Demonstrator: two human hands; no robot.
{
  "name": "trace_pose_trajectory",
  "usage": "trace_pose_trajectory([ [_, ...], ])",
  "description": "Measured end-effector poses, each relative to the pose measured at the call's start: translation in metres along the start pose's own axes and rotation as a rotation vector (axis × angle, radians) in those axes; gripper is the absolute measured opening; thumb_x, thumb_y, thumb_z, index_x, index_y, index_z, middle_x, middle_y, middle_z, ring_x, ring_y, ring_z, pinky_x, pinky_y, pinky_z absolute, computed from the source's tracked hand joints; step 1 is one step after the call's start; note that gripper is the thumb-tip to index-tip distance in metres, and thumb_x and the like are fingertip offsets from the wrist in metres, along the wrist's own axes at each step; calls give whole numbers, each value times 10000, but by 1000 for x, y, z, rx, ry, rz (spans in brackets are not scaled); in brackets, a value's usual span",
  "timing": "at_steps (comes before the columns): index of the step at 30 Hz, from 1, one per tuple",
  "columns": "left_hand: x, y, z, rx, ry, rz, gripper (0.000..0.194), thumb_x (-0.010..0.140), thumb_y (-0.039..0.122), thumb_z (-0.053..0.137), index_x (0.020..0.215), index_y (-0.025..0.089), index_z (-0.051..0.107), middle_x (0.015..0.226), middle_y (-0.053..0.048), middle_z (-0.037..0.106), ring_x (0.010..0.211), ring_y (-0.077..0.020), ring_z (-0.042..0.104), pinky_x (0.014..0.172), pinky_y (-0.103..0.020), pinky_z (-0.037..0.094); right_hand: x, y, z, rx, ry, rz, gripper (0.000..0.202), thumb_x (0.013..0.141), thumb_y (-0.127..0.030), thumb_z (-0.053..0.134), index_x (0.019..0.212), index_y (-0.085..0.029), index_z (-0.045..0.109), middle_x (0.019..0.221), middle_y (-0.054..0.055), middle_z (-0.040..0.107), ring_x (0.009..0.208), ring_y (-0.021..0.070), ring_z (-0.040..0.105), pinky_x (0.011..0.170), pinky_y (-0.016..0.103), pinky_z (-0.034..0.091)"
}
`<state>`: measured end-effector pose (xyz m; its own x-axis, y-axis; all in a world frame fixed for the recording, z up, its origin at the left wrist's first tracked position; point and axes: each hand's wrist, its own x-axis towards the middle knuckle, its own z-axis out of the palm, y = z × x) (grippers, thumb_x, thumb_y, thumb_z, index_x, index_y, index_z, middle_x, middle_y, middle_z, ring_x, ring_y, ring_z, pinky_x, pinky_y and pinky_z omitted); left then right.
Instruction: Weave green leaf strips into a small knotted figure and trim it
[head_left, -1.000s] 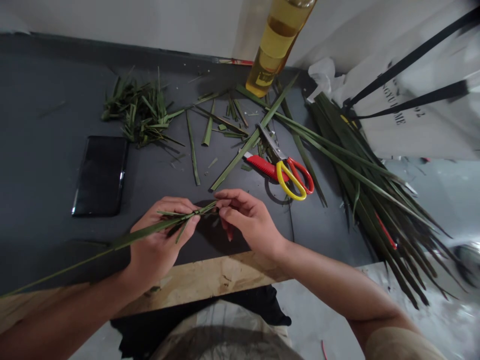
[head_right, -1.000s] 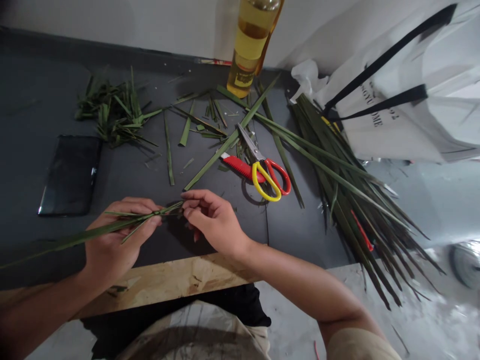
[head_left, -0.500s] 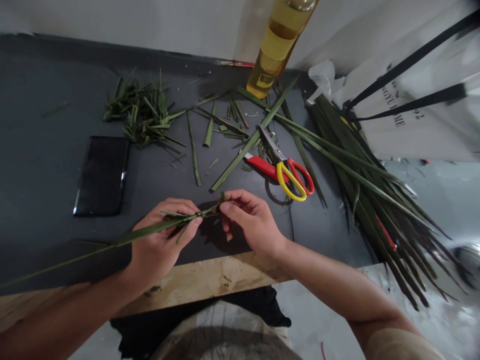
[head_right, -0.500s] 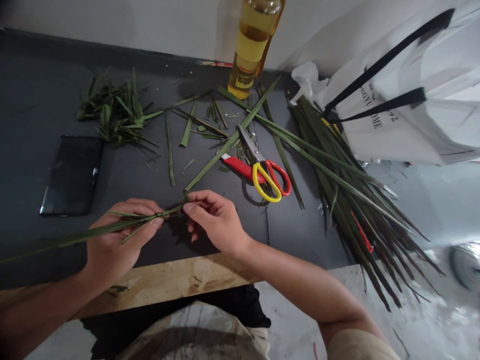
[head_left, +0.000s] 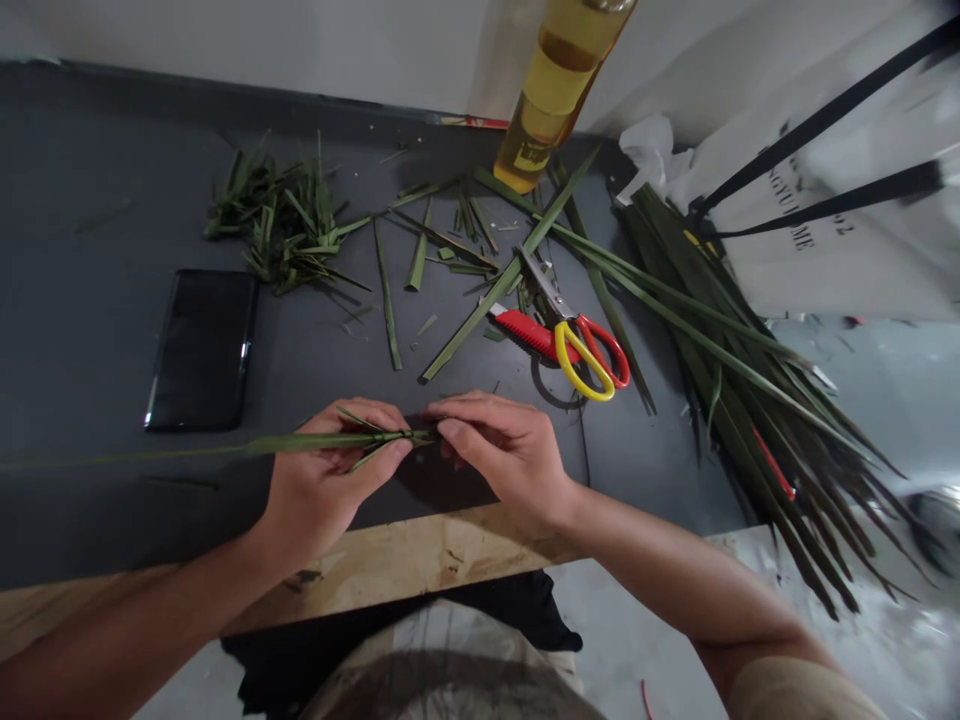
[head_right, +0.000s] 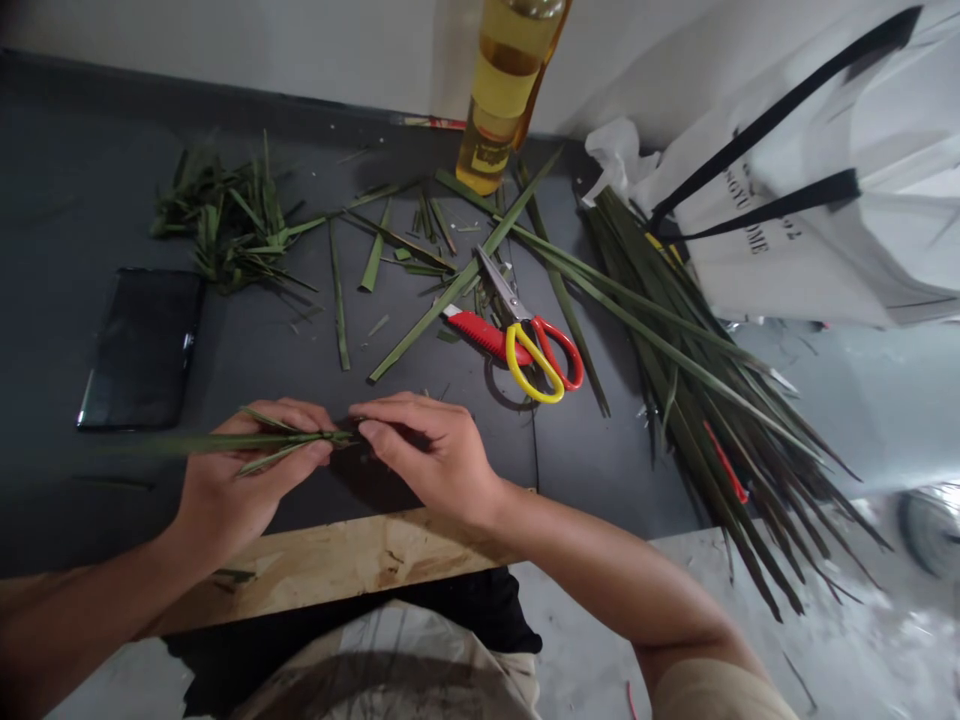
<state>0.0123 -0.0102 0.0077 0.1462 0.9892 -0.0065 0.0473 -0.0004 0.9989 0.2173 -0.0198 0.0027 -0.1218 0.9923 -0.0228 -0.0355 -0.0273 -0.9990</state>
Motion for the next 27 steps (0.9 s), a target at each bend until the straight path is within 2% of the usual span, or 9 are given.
trace_pose_trajectory([
  [2,1,-1,-1,-12,2,-69,121,801,158,822,826,237,733,865,-2,792,812,-180,767,733,-270,630,0,1,-3,-74,-43,-121,182,992,-291,722,1112,-261,855,1053,73,822,790,154,727,667,282,641],
  [5,1,-7,-3,-79,-7,-173,123,801,213,855,849,221,742,890,-14,787,749,-171,749,678,-264,629,0,1,-7,-83,-77,-174,205,999,-258,722,1161,-276,847,1065,67,791,758,131,709,658,270,649],
  [9,2,-14,-4,-175,-41,-237,136,823,235,873,890,214,756,881,-7,763,689,-135,713,651,-234,615,1,-3,-7,87,-118,-68,209,1002,-261,733,1177,-295,842,1064,40,687,687,76,673,611,224,653],
  [15,3,-12,-3,-237,-55,-227,146,813,224,903,857,237,765,873,-2,776,694,-124,708,655,-214,612,5,-8,-5,312,-176,143,169,968,-381,784,1056,-262,865,989,20,638,680,82,668,587,226,667],
  [22,6,-3,1,-249,-58,-235,156,759,150,899,799,244,781,830,-5,793,673,-130,711,636,-210,598,6,-2,-6,358,-135,195,55,888,-277,849,934,-253,866,966,14,661,668,73,623,551,205,594],
  [27,7,0,2,-195,-81,-229,146,747,140,878,797,238,781,829,-3,796,736,-137,738,666,-196,594,5,-3,-6,342,-97,227,108,871,-307,856,937,-226,828,952,9,683,630,67,593,538,211,566],
])
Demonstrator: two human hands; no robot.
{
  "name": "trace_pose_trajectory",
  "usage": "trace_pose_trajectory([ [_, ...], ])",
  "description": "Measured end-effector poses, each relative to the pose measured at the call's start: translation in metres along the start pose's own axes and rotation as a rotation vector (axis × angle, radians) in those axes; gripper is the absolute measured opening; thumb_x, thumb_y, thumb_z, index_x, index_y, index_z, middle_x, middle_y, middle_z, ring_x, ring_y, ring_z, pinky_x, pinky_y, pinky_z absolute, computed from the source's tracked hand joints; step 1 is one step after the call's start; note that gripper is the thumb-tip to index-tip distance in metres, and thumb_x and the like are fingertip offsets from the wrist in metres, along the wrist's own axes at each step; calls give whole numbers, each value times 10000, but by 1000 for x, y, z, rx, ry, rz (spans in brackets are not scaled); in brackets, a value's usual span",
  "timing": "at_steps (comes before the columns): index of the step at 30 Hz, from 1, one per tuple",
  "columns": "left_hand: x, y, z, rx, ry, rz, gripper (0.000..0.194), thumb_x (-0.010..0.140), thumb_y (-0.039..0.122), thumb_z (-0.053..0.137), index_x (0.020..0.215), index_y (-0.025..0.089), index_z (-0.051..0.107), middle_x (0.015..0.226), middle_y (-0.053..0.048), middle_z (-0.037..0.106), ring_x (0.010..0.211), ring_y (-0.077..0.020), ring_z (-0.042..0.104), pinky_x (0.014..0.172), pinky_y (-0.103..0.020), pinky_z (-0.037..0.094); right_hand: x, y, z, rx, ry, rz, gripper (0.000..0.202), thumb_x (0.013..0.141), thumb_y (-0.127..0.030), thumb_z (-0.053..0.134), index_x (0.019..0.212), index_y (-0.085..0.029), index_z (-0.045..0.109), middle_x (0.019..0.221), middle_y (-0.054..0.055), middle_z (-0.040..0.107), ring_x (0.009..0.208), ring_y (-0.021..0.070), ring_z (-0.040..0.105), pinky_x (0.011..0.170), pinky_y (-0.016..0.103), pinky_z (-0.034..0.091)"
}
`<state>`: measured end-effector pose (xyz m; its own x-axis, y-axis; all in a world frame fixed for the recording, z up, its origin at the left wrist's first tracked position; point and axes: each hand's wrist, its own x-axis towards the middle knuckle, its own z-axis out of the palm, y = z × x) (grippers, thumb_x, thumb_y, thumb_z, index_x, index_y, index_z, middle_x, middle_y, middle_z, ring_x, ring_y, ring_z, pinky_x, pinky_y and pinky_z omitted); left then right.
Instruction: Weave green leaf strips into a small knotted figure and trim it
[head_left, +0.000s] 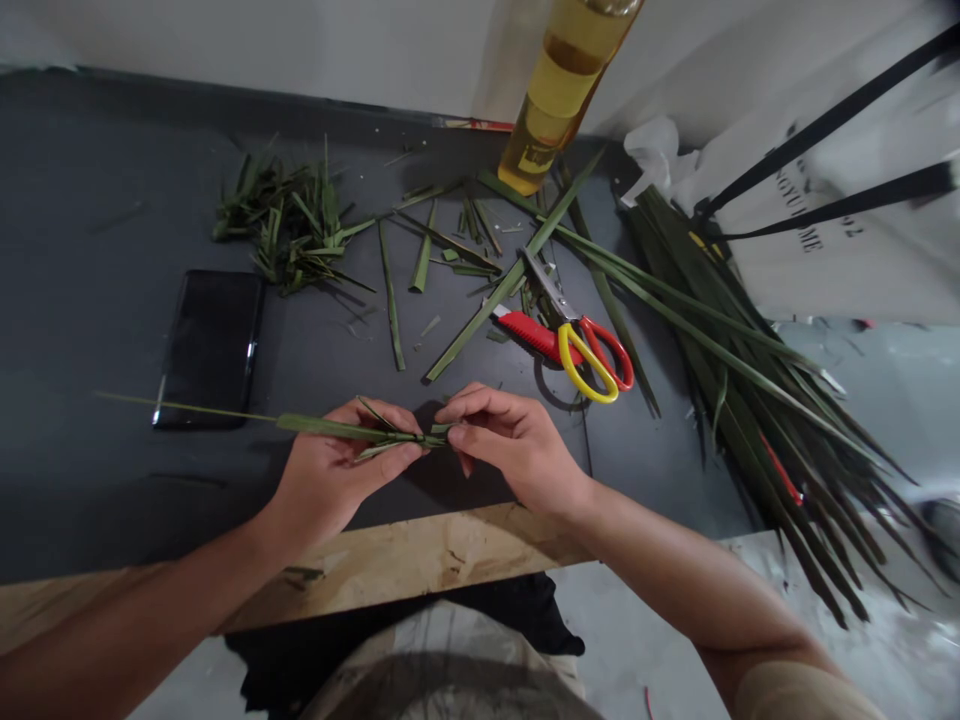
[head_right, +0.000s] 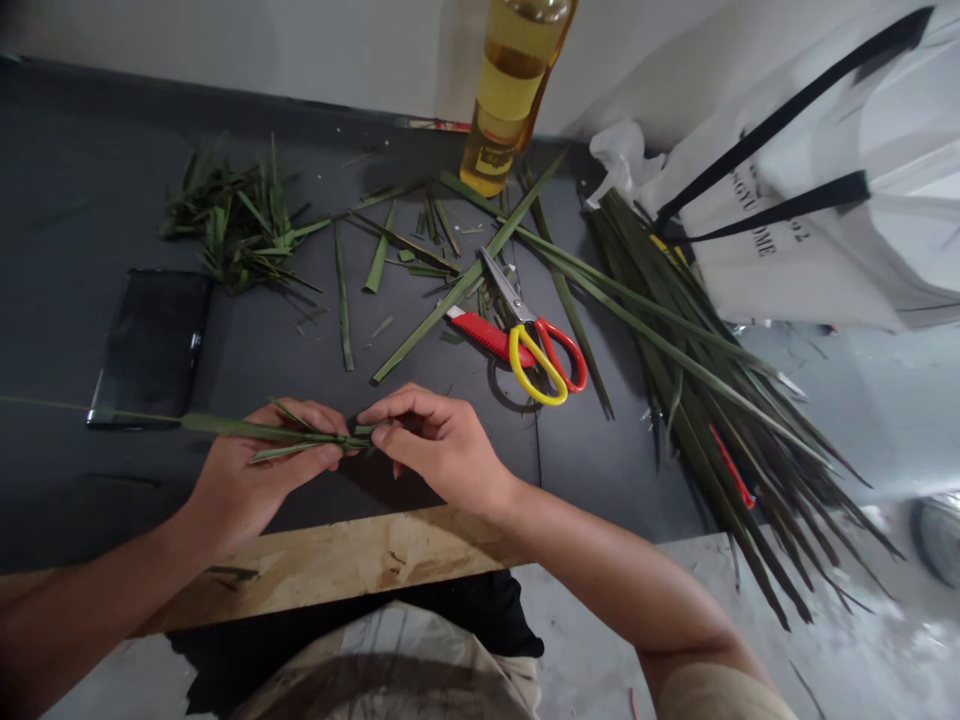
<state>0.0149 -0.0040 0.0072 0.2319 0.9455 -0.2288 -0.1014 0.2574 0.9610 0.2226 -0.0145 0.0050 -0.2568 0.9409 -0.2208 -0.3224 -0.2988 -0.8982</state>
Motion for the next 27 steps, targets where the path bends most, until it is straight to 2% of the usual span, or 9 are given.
trace_pose_trajectory([
  [5,0,-1,0,34,25,-15,138,730,173,882,789,223,768,820,-11,795,743,-164,748,663,-229,604,-2,-1,0,-64,28,-60,154,862,-341,858,931,-210,813,931,22,693,676,88,615,552,219,543],
  [9,0,-3,-1,27,56,-43,138,742,205,886,798,222,761,822,-11,789,716,-157,735,660,-235,601,-2,-2,0,-156,32,-147,88,878,-303,829,899,-218,825,963,50,721,752,123,648,600,260,549],
  [15,2,0,1,66,75,-45,174,708,243,895,783,208,743,786,-23,762,696,-182,709,643,-279,600,-2,-6,-2,-406,-4,-217,56,922,-257,779,915,-230,828,976,63,740,864,168,695,713,312,569],
  [20,2,-1,0,162,94,-19,125,759,263,867,781,206,758,813,-24,745,692,-171,683,662,-284,592,-4,-6,-1,-513,-9,-271,134,958,-189,738,1005,-255,844,1053,58,723,971,175,696,853,335,589],
  [23,2,-5,-3,168,105,-23,91,805,262,849,802,207,776,839,-19,740,689,-158,677,657,-268,579,-6,-4,0,-536,-14,-330,218,1009,-182,665,1127,-253,834,1123,74,695,1079,180,682,958,350,587],
  [27,3,-9,-4,86,96,-46,77,824,261,844,836,206,792,856,-16,739,676,-153,675,639,-266,577,-5,0,0,-489,-40,-322,292,1024,-172,625,1216,-277,818,1118,65,716,1057,167,691,971,343,590],
])
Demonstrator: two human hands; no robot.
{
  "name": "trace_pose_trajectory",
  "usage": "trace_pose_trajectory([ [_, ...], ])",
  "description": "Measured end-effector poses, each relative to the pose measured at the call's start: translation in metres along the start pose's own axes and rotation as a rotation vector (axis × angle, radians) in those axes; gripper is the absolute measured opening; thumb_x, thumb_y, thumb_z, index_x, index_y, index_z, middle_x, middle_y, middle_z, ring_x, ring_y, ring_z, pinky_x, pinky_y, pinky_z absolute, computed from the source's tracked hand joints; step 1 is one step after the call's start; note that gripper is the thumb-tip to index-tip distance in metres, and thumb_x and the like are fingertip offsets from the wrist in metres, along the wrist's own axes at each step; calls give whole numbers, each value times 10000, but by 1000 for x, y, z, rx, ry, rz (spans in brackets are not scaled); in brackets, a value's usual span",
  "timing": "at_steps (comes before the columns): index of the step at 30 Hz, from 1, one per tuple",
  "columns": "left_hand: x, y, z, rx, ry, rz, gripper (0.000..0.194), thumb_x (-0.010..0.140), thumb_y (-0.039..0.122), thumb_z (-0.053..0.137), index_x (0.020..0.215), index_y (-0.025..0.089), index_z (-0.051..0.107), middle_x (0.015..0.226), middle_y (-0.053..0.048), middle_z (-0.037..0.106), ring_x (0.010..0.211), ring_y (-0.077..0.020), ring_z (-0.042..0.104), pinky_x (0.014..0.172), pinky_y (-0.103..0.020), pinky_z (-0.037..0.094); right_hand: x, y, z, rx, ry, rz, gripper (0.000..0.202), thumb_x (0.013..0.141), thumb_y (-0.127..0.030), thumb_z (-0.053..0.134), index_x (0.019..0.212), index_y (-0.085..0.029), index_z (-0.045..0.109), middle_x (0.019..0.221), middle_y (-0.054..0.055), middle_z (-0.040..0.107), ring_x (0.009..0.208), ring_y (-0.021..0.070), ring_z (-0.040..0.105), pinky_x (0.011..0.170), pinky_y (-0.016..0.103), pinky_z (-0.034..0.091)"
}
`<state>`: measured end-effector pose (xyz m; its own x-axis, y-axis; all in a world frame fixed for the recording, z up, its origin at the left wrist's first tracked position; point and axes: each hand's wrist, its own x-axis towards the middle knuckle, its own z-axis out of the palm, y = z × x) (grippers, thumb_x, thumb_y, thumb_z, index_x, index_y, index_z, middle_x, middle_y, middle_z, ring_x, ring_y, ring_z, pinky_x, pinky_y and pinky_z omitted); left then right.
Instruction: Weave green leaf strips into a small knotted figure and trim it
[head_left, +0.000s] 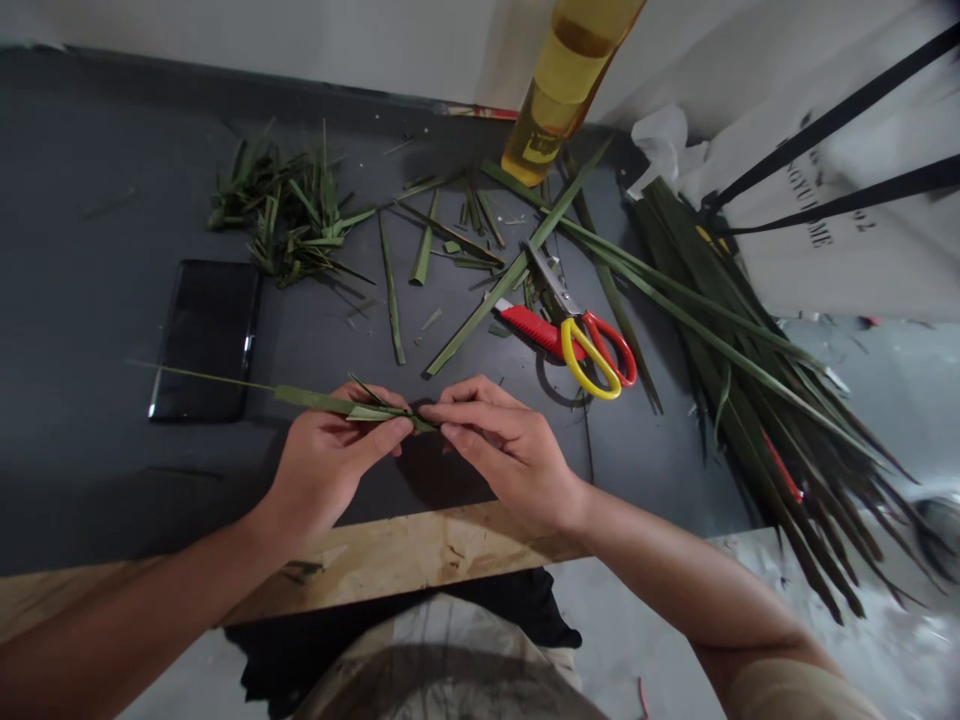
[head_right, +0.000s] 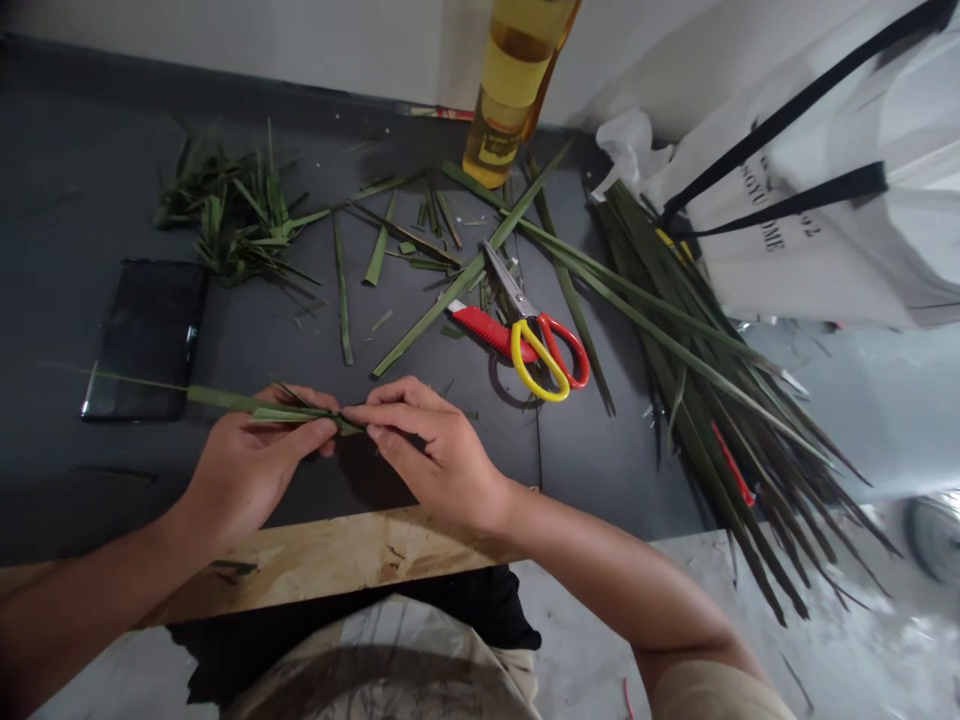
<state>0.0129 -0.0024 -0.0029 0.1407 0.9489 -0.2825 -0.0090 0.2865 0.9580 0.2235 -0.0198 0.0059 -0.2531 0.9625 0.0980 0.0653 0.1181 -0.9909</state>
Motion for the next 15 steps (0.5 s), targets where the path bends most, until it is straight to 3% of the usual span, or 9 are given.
trace_pose_trajectory([
  [7,-3,0,2,35,-12,16,76,840,278,843,847,220,794,886,-12,747,705,-153,675,653,-259,578,-2,11,13,331,163,305,313,860,-307,857,1163,-250,802,1022,29,805,910,149,731,877,319,640],
  [11,-4,-4,1,32,-14,22,93,846,289,842,838,219,781,904,-16,747,710,-159,674,663,-269,572,-2,9,18,350,239,323,285,821,-341,891,1062,-229,789,984,28,784,857,142,712,822,303,649],
  [15,-4,-9,-2,17,-4,14,112,859,314,833,853,216,781,939,-35,749,728,-177,663,677,-297,571,-1,6,15,341,188,302,306,822,-333,890,1082,-235,762,981,22,777,866,143,718,839,304,646],
])
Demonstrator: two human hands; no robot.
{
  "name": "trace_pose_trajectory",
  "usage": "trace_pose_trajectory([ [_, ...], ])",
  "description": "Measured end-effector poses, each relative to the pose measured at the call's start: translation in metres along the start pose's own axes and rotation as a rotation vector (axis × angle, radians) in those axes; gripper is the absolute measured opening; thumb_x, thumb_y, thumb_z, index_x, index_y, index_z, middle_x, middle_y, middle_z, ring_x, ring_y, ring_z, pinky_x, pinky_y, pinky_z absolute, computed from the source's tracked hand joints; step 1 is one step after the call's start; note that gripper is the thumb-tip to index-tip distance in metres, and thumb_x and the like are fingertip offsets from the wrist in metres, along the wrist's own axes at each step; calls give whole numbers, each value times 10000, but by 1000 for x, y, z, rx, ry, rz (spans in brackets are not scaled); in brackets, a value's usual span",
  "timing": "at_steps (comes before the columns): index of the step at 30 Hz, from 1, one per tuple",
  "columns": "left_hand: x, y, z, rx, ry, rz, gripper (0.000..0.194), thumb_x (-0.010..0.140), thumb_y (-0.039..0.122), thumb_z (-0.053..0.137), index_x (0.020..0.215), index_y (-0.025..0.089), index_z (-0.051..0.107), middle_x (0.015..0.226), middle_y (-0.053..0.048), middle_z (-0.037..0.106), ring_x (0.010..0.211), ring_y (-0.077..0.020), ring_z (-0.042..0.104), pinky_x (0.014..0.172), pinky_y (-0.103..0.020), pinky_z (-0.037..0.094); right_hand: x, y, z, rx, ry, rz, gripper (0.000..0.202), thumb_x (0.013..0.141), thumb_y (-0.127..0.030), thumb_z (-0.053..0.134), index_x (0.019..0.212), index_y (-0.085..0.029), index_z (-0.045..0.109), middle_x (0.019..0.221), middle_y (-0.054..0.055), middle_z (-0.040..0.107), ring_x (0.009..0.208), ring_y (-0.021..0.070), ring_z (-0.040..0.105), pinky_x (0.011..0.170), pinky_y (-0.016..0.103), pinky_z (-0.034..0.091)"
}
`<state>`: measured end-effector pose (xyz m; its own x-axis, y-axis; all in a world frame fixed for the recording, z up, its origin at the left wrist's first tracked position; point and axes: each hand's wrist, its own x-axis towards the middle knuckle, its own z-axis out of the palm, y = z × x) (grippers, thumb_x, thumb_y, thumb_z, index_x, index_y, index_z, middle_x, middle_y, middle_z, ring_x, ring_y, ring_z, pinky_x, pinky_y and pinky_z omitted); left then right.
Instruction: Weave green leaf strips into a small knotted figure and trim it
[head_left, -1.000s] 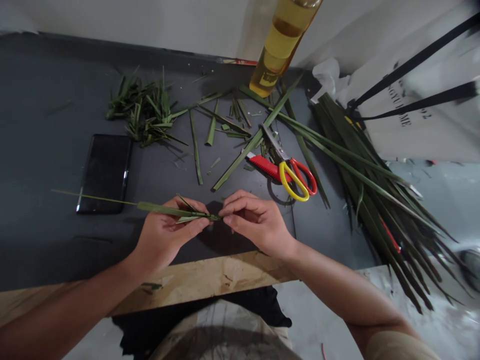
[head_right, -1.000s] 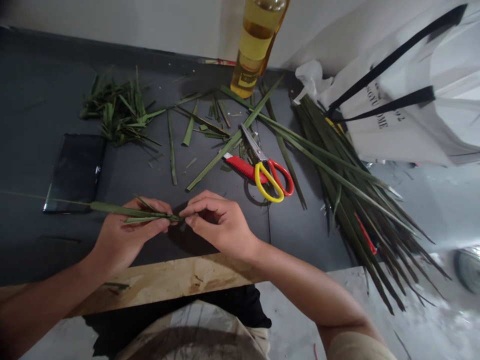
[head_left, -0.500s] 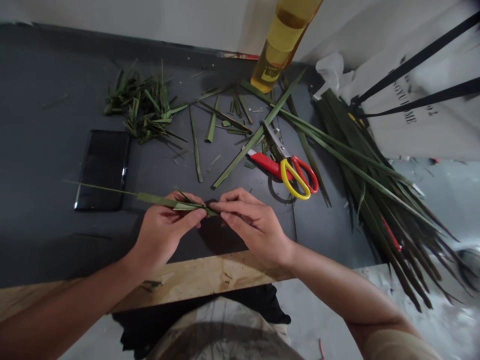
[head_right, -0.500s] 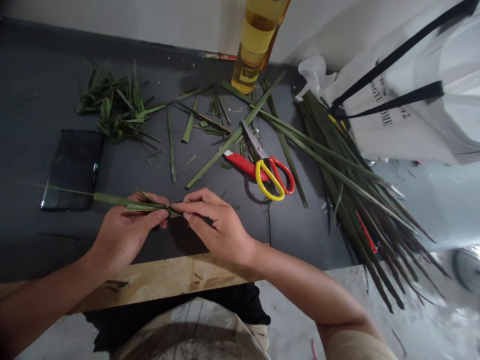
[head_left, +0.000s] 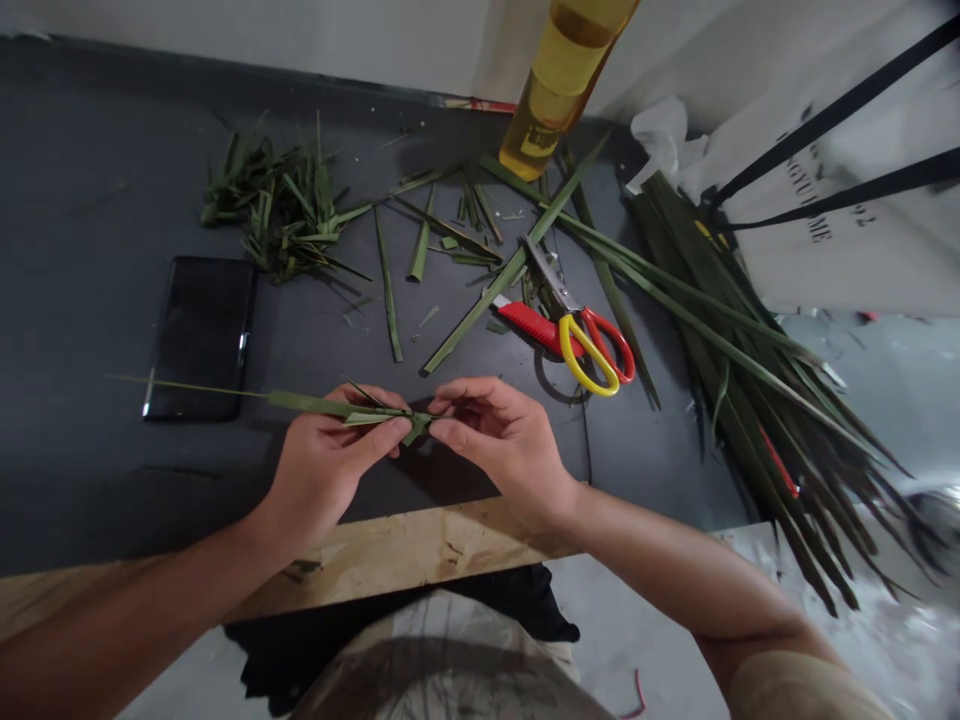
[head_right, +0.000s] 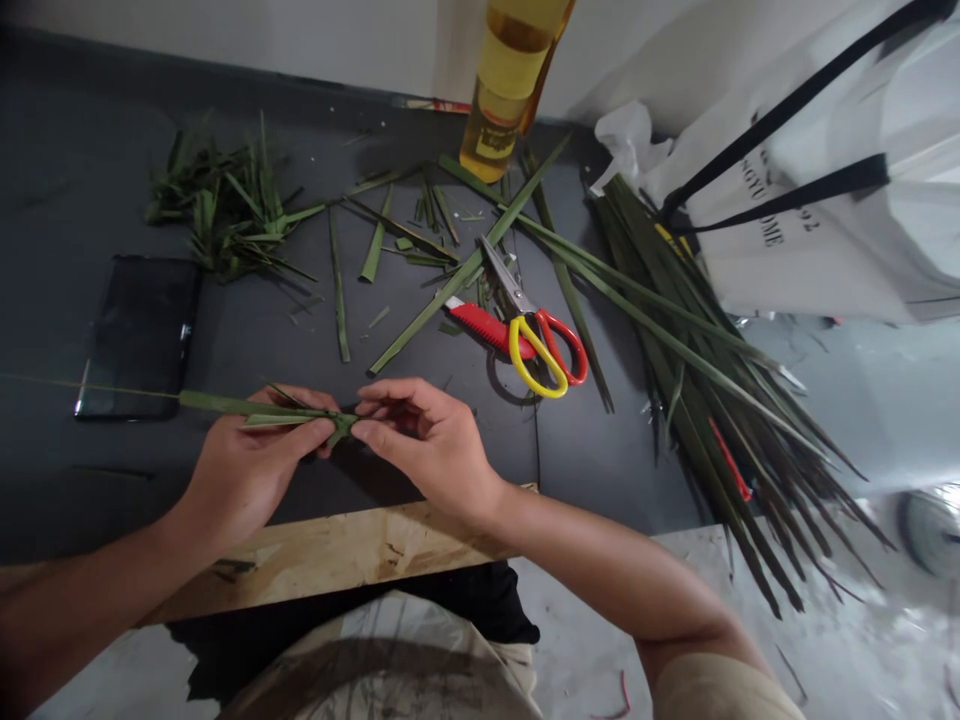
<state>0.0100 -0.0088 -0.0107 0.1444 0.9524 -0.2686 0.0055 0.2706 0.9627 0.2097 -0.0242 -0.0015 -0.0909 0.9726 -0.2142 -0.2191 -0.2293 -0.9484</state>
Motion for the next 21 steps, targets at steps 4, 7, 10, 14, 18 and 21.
trace_pose_trajectory([
  [4,0,0,0,-54,11,-8,104,861,310,836,829,232,775,949,-17,741,702,-156,638,670,-296,560,-1,-2,1,-125,-3,-125,261,838,-241,855,1079,-248,756,1050,28,771,948,161,741,850,301,631],
  [7,0,2,3,-58,16,-14,102,842,287,853,821,223,777,927,-6,742,697,-147,638,658,-291,555,-3,0,6,-356,60,-318,174,902,-187,763,1062,-254,763,1013,34,790,921,172,747,857,331,626],
  [10,0,4,5,-84,25,-22,109,820,275,876,830,220,782,921,5,738,705,-132,639,665,-269,554,-3,2,10,-525,100,-505,197,955,-152,665,1086,-266,759,1016,41,820,923,188,759,883,368,628],
  [14,1,4,3,-90,10,-28,111,837,300,861,852,224,783,931,-25,748,745,-160,651,678,-283,569,-4,2,10,-545,60,-588,218,972,-163,657,1141,-273,739,1064,54,828,947,205,763,859,389,636],
  [18,1,2,1,-78,-51,-10,83,872,302,827,829,246,785,943,-24,732,770,-171,664,678,-285,573,-3,4,9,-546,37,-590,211,974,-194,682,1163,-275,732,1055,54,817,939,207,751,845,386,634],
  [21,-1,3,2,-116,-65,-16,35,869,273,834,858,265,801,968,-1,720,754,-150,661,672,-272,577,-1,5,10,-550,44,-628,225,987,-163,652,1168,-274,725,1037,49,813,961,203,749,871,383,626],
])
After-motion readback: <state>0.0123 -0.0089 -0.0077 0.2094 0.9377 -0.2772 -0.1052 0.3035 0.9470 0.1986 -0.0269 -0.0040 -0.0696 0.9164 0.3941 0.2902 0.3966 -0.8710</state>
